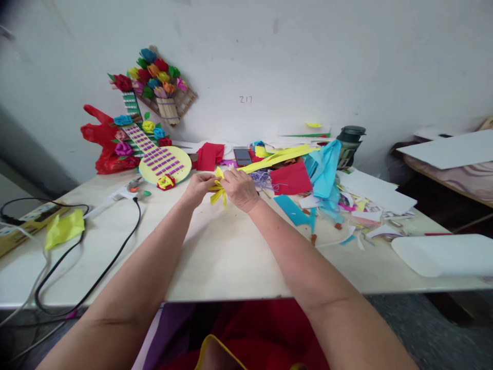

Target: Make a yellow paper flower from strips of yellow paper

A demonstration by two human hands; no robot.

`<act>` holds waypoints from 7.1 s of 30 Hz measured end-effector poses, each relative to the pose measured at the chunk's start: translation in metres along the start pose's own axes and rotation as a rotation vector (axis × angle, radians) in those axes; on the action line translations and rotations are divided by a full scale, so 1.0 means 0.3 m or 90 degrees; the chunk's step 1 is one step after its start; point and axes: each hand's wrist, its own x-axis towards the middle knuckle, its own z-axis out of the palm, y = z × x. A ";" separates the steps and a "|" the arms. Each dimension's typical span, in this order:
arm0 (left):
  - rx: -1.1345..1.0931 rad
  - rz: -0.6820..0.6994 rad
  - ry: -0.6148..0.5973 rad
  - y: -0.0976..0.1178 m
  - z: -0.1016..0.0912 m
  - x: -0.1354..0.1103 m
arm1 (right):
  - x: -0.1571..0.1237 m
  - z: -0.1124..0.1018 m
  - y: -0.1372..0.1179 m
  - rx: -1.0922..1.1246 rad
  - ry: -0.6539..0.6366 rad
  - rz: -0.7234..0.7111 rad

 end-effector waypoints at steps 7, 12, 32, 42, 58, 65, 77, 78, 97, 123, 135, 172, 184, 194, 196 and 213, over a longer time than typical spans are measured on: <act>0.099 0.046 0.068 -0.016 0.004 0.012 | -0.012 0.015 -0.017 -0.009 0.016 -0.001; 0.070 0.040 0.064 -0.010 -0.012 0.012 | -0.016 0.006 -0.025 0.047 0.003 0.008; 0.008 -0.021 0.005 -0.004 -0.022 -0.016 | -0.039 0.015 -0.033 0.096 -0.019 0.032; 0.027 0.050 0.085 -0.041 -0.024 0.015 | -0.030 0.012 -0.032 0.079 -0.002 -0.004; -0.155 -0.052 -0.065 -0.020 -0.015 -0.019 | -0.040 0.067 0.008 0.168 0.072 0.245; -0.032 -0.041 -0.088 -0.041 -0.009 -0.025 | -0.044 0.092 0.017 0.247 -0.003 0.346; -0.020 -0.088 -0.071 -0.057 -0.009 -0.018 | -0.035 0.076 0.002 0.296 -0.061 0.386; -0.018 -0.094 -0.073 -0.056 -0.010 -0.018 | -0.035 0.075 0.002 0.301 -0.065 0.393; 0.057 -0.135 -0.100 -0.040 -0.014 -0.021 | -0.028 0.074 -0.021 0.563 -0.071 0.644; 0.093 -0.166 -0.144 -0.019 -0.013 -0.030 | -0.030 0.028 0.060 0.864 -0.327 0.566; 0.121 -0.138 -0.179 -0.022 -0.016 -0.031 | -0.014 -0.015 0.083 0.812 -0.394 0.440; 0.227 -0.076 -0.064 -0.057 -0.012 -0.006 | -0.023 0.062 0.053 0.490 -0.325 0.448; 0.328 -0.078 -0.097 -0.003 0.006 -0.034 | -0.026 0.008 0.059 0.639 -0.411 0.421; 0.285 -0.095 -0.107 -0.015 0.000 -0.033 | -0.035 -0.002 0.075 0.751 -0.436 0.455; 0.270 -0.107 -0.097 -0.022 -0.003 -0.029 | -0.031 -0.008 0.078 0.773 -0.438 0.460; 0.126 -0.139 -0.073 -0.025 0.009 -0.029 | -0.020 -0.014 0.066 0.789 -0.437 0.526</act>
